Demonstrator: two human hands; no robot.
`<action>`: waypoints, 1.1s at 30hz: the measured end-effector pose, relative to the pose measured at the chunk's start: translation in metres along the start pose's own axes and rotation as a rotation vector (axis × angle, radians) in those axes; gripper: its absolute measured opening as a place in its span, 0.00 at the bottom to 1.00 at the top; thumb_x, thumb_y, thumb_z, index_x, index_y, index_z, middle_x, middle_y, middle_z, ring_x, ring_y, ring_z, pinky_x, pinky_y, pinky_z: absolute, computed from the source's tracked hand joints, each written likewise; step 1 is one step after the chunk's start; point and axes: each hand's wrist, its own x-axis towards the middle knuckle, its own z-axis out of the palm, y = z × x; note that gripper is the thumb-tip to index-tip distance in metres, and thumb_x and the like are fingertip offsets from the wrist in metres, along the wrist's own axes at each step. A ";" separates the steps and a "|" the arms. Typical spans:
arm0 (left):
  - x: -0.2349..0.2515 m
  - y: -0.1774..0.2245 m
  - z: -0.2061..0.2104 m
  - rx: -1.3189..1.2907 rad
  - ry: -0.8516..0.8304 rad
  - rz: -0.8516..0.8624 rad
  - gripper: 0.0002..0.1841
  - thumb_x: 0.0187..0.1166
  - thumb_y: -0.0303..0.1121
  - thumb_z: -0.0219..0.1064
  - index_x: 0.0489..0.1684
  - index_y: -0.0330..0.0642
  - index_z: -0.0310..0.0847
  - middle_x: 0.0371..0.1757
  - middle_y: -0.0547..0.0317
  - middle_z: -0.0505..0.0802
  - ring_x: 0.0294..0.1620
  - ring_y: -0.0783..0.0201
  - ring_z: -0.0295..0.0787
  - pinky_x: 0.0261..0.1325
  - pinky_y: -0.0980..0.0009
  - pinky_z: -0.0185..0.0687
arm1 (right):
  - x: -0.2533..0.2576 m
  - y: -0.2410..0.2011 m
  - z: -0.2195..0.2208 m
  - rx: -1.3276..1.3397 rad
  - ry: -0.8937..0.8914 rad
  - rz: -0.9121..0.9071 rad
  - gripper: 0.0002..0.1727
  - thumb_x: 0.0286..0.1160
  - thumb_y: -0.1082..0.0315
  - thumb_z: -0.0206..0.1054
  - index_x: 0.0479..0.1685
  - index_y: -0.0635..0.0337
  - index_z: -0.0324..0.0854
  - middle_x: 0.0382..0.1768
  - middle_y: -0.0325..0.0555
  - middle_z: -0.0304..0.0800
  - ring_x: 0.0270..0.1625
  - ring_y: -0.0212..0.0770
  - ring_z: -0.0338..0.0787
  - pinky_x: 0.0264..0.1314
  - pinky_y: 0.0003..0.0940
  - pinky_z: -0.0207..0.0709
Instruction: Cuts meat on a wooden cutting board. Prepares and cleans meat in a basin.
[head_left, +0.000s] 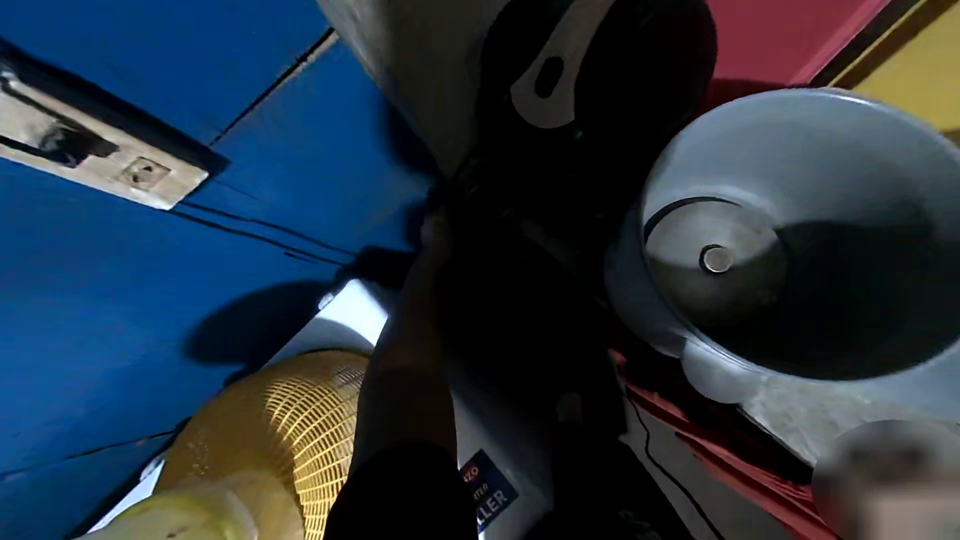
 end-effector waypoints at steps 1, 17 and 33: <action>0.005 -0.005 0.000 -0.023 -0.026 0.001 0.34 0.82 0.36 0.68 0.86 0.32 0.61 0.78 0.25 0.76 0.78 0.28 0.74 0.74 0.34 0.73 | 0.000 0.001 0.000 -0.006 0.000 -0.004 0.29 0.86 0.53 0.59 0.73 0.69 0.79 0.74 0.72 0.78 0.78 0.69 0.77 0.84 0.53 0.66; -0.095 -0.037 -0.057 -0.624 0.109 0.031 0.16 0.81 0.32 0.68 0.63 0.35 0.82 0.49 0.44 0.91 0.39 0.59 0.86 0.49 0.55 0.84 | 0.001 0.012 0.002 0.065 -0.001 0.006 0.33 0.86 0.49 0.57 0.74 0.70 0.77 0.75 0.74 0.77 0.79 0.72 0.75 0.85 0.56 0.64; -0.475 0.010 -0.070 -0.528 0.356 -0.179 0.17 0.83 0.33 0.63 0.61 0.29 0.81 0.39 0.52 0.89 0.27 0.72 0.80 0.34 0.70 0.81 | 0.000 0.032 -0.014 0.408 -0.027 -0.101 0.30 0.86 0.56 0.54 0.74 0.73 0.77 0.77 0.72 0.75 0.82 0.71 0.73 0.87 0.56 0.61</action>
